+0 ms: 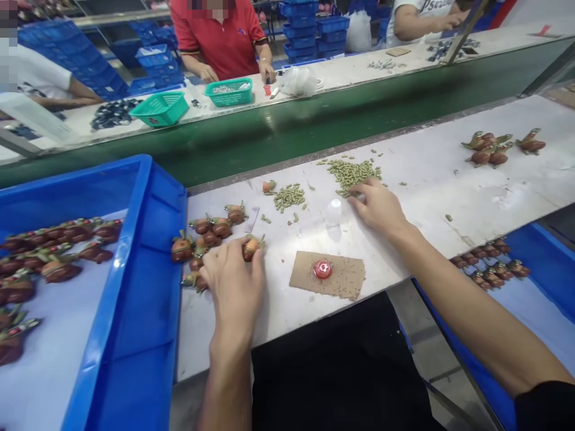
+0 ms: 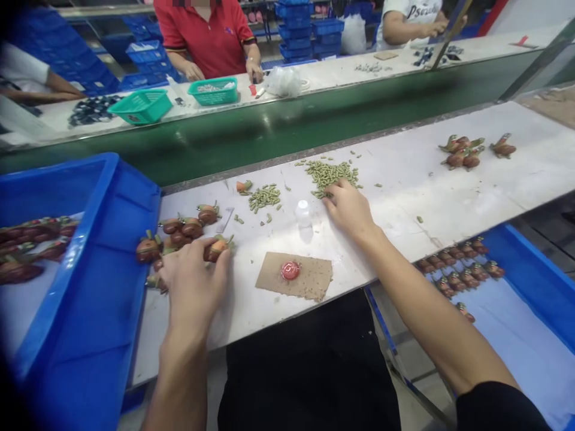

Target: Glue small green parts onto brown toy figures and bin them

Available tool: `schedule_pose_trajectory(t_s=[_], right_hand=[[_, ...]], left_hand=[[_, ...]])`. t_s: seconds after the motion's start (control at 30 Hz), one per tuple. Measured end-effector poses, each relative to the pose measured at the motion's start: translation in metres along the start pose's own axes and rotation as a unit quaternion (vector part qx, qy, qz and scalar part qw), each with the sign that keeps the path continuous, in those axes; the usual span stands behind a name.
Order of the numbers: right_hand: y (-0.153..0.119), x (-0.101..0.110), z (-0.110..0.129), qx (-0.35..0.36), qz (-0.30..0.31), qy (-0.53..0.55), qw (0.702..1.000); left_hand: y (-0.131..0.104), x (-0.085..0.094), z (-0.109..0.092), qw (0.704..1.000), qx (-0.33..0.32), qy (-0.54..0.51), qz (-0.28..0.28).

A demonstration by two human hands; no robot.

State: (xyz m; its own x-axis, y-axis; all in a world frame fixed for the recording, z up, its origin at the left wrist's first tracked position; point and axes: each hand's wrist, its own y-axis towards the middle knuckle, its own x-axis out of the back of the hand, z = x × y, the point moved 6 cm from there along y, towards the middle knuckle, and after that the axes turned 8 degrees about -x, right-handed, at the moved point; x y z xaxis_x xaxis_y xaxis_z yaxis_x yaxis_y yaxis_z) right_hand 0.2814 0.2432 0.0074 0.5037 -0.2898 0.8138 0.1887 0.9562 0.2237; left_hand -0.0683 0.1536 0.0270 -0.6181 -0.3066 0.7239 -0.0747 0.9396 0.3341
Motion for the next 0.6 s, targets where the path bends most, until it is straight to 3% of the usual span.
schedule_pose_trajectory(t_s=[0.1, 0.17, 0.23, 0.3, 0.4, 0.47, 0.6], right_hand=[[0.000, -0.003, 0.005, 0.017, 0.010, -0.021, 1.000], [-0.001, -0.002, 0.004, 0.028, 0.016, -0.030, 0.999], [-0.004, 0.000, 0.002, 0.036, 0.019, -0.037, 0.998], [-0.006, 0.001, 0.001, 0.042, 0.019, -0.042, 0.998], [-0.011, 0.005, -0.001, 0.048, 0.022, -0.044, 0.998], [-0.016, 0.007, -0.003, 0.052, 0.028, -0.043, 0.997], [-0.029, 0.013, -0.005, 0.055, 0.037, -0.034, 0.997]], left_hand=[[-0.019, 0.001, -0.005, 0.995, 0.006, -0.103, 0.013], [-0.032, -0.002, -0.009, 0.973, 0.040, -0.225, 0.034], [-0.044, -0.009, -0.014, 0.917, 0.102, -0.381, 0.065], [-0.053, -0.016, -0.021, 0.842, 0.159, -0.509, 0.085], [-0.060, -0.019, -0.026, 0.777, 0.199, -0.591, 0.086], [-0.062, -0.019, -0.023, 0.763, 0.203, -0.610, 0.072], [-0.068, -0.017, -0.015, 0.765, 0.187, -0.611, 0.075]])
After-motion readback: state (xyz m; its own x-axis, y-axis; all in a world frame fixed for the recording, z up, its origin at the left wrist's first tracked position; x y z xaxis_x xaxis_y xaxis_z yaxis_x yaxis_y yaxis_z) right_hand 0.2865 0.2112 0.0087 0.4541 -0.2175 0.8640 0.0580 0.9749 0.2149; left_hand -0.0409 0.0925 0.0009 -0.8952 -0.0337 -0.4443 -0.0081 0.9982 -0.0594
